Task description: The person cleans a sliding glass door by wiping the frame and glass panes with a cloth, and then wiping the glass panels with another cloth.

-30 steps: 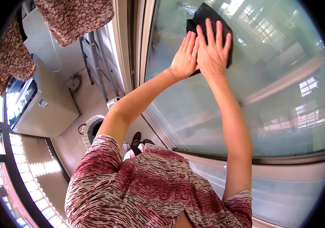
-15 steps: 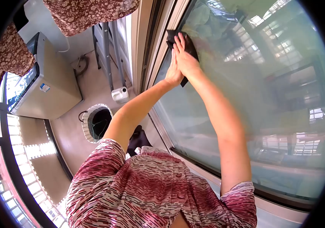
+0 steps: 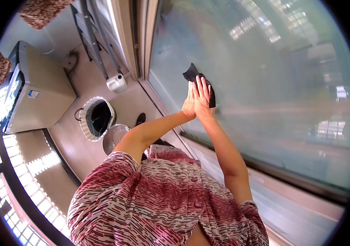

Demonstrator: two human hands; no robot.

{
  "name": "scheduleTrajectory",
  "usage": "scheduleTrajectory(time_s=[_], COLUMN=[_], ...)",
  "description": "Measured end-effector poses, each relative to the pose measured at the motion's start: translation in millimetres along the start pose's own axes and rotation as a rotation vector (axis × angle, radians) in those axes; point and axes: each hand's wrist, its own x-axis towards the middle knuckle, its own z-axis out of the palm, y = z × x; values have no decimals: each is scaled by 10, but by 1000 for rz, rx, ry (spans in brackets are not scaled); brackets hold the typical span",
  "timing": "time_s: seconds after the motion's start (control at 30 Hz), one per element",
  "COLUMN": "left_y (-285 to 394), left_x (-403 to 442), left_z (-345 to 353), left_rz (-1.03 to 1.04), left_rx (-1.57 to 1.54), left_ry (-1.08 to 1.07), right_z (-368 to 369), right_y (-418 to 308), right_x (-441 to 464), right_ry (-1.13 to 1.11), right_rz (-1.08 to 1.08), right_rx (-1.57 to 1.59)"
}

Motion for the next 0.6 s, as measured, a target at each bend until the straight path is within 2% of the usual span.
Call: scheduleTrajectory(time_s=[0.1,0.13,0.23,0.27,0.33,0.4,0.5,0.6], left_y=[411,520,866,960,1092,1179,1293,1393], left_x=[-278,-350,-591,-673,-802,-877,-906,-920], left_z=[332,433,478,443,505,562,489,427], left_rz=[14,-9,120,144,164,198,186,138], left_rx=[-117,-284,-140,-144,-207,-401,-522,-628], left_ry=[-48,9,-41,-113,-102,23,-21,-65], right_z=[-219,-239,-305,-322,-399,-500,-700,-649], right_y=[67,99,138,154,139,153,168,350], right_x=[-688,-928,-1445,-1565,-1743,-1825,-1791,-1767], right_ry=[-48,-13,5,-5,62,80,49,-88], right_rz=[127,153,266,262,317,331,319,173], right_rx=[-9,-30,-43,-39,-148,-138,-113,-107])
